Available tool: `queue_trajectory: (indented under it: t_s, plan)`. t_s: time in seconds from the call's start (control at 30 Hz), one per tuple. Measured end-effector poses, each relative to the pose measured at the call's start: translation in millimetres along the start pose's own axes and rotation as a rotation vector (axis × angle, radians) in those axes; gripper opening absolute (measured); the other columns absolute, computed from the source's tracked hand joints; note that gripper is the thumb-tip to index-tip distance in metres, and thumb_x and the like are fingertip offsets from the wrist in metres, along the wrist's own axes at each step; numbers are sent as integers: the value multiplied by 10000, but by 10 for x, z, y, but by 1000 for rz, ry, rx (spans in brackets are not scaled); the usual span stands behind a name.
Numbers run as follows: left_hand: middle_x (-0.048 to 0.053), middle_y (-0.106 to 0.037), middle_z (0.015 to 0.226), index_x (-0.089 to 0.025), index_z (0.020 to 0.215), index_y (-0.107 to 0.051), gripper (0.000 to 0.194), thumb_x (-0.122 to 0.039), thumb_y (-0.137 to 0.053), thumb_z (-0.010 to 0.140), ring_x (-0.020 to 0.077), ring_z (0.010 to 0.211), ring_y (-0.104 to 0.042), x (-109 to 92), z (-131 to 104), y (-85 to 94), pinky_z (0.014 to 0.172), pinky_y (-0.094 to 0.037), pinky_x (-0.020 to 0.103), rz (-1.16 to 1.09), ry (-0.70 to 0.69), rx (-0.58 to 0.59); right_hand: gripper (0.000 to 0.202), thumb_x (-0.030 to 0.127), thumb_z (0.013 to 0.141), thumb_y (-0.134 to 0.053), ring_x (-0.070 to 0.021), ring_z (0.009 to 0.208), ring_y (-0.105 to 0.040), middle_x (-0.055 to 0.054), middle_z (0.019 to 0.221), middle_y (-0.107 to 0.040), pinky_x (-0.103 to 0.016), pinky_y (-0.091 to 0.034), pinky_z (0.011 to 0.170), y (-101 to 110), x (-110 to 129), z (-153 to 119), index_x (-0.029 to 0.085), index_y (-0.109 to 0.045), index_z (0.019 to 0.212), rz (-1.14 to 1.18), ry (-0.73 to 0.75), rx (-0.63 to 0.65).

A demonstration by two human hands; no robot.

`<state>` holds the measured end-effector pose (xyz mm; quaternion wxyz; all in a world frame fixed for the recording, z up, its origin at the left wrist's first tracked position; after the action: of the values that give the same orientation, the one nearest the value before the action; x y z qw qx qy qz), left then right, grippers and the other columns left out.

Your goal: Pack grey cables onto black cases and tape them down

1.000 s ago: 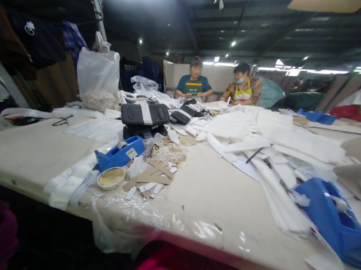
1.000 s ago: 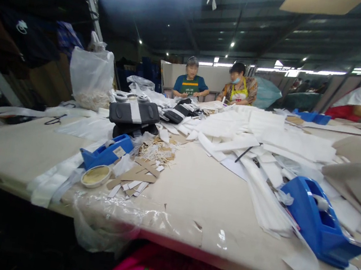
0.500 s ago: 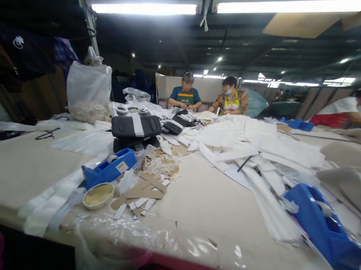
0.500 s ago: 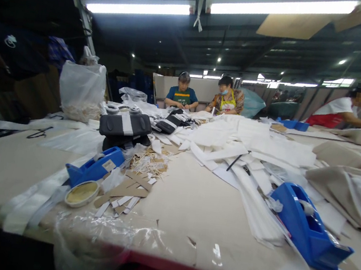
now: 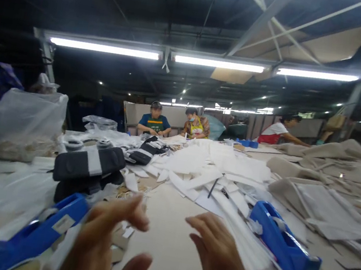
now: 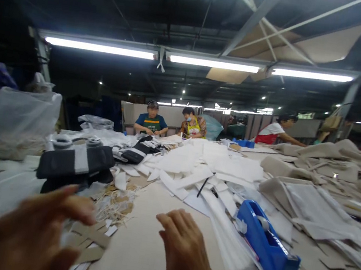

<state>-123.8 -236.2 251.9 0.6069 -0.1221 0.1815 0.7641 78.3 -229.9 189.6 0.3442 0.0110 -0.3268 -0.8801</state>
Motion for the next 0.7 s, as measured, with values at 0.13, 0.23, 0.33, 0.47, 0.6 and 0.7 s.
queue_trajectory:
  t_s: [0.13,0.23,0.33,0.47,0.6,0.7]
  plan:
    - [61,-586,996,-241,1246,-513,376,-253,-516,871,187,926,-573,739,-18,-1133,846,-495,343,-63,188,277,319,70,743,-578,-220,923,-578,-49,988,-617,-327,-454,789,-1164,-1074,-588,224,-615,1020,-71,-326,503]
    - [47,-589,912,-194,1116,-574,293,-234,-479,842,181,870,-579,1624,-258,-1839,784,-488,323,-131,445,381,321,79,712,-570,-211,907,-594,-49,1003,-628,-294,-432,766,-1508,-1763,-904,215,-640,995,-89,-515,664]
    - [52,-583,884,-157,1012,-583,268,-207,-475,771,188,837,-579,2472,-543,-2297,757,-483,318,-139,643,377,316,102,753,-551,-212,954,-590,-63,1060,-623,-287,-424,794,-1529,-2221,-729,202,-632,1041,-140,-599,600]
    - [42,-541,826,-169,837,-508,137,-141,-424,732,188,803,-558,3156,-939,-2607,777,-472,331,-48,790,343,295,93,780,-533,-235,1040,-550,-92,1108,-609,-298,-435,823,-1600,-2551,-98,167,-622,1051,-324,-539,508]
    - [39,-508,835,-198,781,-436,122,-104,-368,745,195,841,-528,3244,-1152,-2711,823,-445,345,30,713,374,293,83,748,-546,-307,1117,-489,-158,1118,-606,-383,-422,896,-1982,-2815,427,103,-633,1027,-457,-481,534]
    - [45,-506,855,-200,793,-427,127,-98,-360,757,197,849,-522,3253,-1205,-2758,824,-435,341,55,682,437,366,125,756,-572,-351,1201,-434,-231,1168,-585,-457,-358,990,-2333,-3001,665,34,-606,1108,-484,-493,561]
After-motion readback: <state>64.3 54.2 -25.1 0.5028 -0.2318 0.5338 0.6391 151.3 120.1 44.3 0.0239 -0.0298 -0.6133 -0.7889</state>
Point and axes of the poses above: each hand's wrist, its own z-axis towards the middle knuckle, its own y-axis out of the back of the hand, x = y × z, the point moved 10 cm from there along z, towards the middle knuckle
